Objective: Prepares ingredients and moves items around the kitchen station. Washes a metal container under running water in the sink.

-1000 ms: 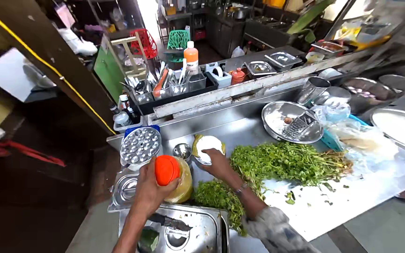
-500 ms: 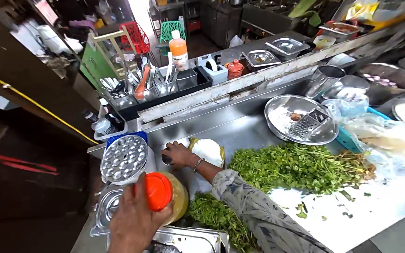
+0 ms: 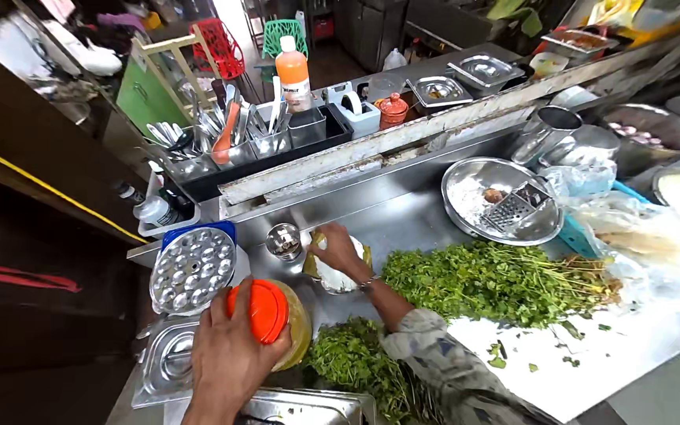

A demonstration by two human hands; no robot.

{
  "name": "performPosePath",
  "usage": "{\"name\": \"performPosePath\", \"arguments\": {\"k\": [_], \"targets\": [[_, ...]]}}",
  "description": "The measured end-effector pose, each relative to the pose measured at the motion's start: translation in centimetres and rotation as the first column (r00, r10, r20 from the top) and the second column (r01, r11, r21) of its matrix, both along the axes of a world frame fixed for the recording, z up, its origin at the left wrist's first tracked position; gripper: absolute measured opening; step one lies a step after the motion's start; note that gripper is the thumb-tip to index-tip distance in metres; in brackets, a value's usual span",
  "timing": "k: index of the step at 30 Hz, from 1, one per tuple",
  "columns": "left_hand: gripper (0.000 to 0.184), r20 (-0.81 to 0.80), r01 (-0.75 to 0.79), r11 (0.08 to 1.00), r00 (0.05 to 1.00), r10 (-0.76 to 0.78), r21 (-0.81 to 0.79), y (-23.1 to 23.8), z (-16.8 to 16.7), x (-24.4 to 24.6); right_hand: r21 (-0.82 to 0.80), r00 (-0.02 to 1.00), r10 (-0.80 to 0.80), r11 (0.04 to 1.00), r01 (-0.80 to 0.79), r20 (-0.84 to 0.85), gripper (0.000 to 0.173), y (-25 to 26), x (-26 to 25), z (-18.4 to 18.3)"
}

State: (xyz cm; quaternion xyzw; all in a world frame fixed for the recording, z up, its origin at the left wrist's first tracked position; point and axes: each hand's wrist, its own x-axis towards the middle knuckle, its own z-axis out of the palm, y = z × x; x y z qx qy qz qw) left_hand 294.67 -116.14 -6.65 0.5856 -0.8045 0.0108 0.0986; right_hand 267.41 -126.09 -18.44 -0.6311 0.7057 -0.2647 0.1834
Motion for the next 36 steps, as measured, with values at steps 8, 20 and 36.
{"name": "performPosePath", "arguments": {"k": [8,20,36], "targets": [[0.107,-0.068,-0.103,0.994,0.992,0.105,0.031,-5.5,0.2,-4.1,0.279,0.937,-0.333,0.914,0.295,0.103,0.049,8.6,-7.1,-1.3],[0.106,-0.091,-0.085,0.995,0.992,0.089,0.046,-8.2,0.3,-4.7,0.34,0.834,-0.463,0.869,0.361,0.298,0.058,6.5,-8.0,-6.1],[0.105,-0.086,-0.11,0.991,0.989,0.117,0.073,-7.6,0.8,-4.8,0.419,0.839,-0.525,0.8,0.429,0.143,0.053,5.9,-7.4,-5.8]]}}
